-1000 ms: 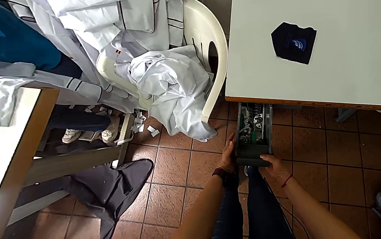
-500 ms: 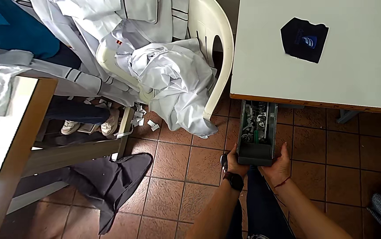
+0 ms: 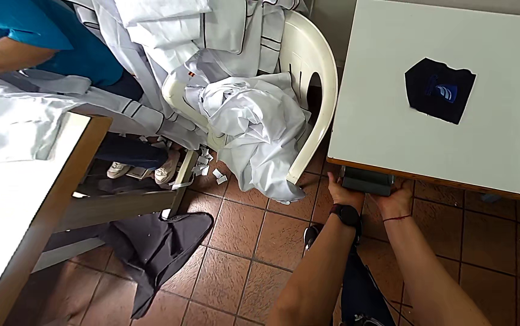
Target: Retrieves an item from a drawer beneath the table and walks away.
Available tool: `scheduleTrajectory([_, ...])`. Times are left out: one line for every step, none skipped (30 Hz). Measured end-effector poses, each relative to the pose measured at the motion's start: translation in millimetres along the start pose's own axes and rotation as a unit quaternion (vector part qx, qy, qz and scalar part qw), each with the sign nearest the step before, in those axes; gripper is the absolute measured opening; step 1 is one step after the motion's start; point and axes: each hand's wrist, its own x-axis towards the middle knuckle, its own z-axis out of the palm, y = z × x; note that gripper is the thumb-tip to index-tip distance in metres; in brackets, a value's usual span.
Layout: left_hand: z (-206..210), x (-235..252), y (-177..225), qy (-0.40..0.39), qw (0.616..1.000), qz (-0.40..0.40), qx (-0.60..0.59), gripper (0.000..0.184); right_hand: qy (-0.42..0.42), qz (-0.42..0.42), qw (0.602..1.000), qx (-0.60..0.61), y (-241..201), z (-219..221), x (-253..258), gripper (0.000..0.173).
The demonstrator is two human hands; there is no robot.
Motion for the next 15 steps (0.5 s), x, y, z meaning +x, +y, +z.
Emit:
scheduleTrajectory([1.6,2.2,0.1,-0.005,1.0,-0.001,0.011,0.094,0.011,-0.004,1.0,-0.007,0.3,1.2,4.5,0.073])
scheduleTrajectory([0.4,2.4,0.1,-0.007,1.0,-0.001,0.024,0.1,0.019,-0.006,1.0,-0.01,1.7,-0.6,7.9,0.066])
scheduleTrajectory([-3.9,1.4,-0.7,-0.018,0.999,0.001,0.045,0.102,0.018,-0.006,1.0,-0.013,4.0,-4.4,10.2,0.062])
scheduleTrajectory([-9.9,-1.9,-2.3,-0.043,0.996,0.007,0.072,0.103,0.013,-0.008,1.0,-0.019,6.9,-8.1,11.2,0.059])
scheduleTrajectory([-16.4,-6.3,-4.0,-0.079,0.991,0.013,0.109,0.102,0.005,-0.011,1.0,-0.025,10.1,-11.1,10.9,0.058])
scheduleTrajectory([-24.6,-10.6,-4.8,-0.12,0.983,0.022,0.138,0.102,-0.019,-0.014,0.999,-0.027,12.4,-15.7,9.2,0.059])
scheduleTrajectory([-33.5,-12.1,-4.8,-0.159,0.975,0.032,0.15,0.105,-0.062,-0.019,0.998,-0.019,12.6,-23.1,7.1,0.062])
scheduleTrajectory([-40.6,-9.8,-4.9,-0.19,0.969,0.045,0.149,0.106,-0.118,-0.028,0.993,-0.01,11.3,-31.6,6.0,0.062])
scheduleTrajectory([-46.1,-5.5,-4.7,-0.213,0.965,0.058,0.145,0.105,-0.171,-0.043,0.984,-0.015,10.1,-40.0,7.8,0.052])
scheduleTrajectory([-50.9,-1.3,-4.6,-0.223,0.96,0.069,0.151,0.101,-0.21,-0.052,0.976,-0.031,8.9,-47.8,11.6,0.038])
scheduleTrajectory([-55.1,1.5,-4.4,-0.223,0.957,0.076,0.172,0.101,-0.235,-0.053,0.969,-0.057,7.2,-54.5,14.5,0.033])
scheduleTrajectory([-54.5,1.5,-4.2,-0.206,0.954,0.085,0.2,0.101,-0.241,-0.052,0.964,-0.104,4.0,-56.4,15.0,0.035])
scheduleTrajectory([-49.0,0.2,-4.1,-0.182,0.951,0.098,0.228,0.097,-0.225,-0.056,0.961,-0.154,0.6,-52.2,13.1,0.033])
scheduleTrajectory([-40.2,-1.9,-3.7,-0.154,0.953,0.105,0.238,0.094,-0.196,-0.059,0.96,-0.194,-2.5,-44.9,9.7,0.03])
scheduleTrajectory([-31.2,-3.9,-3.4,-0.123,0.957,0.105,0.242,0.089,-0.163,-0.06,0.959,-0.225,-4.7,-36.2,4.8,0.027])
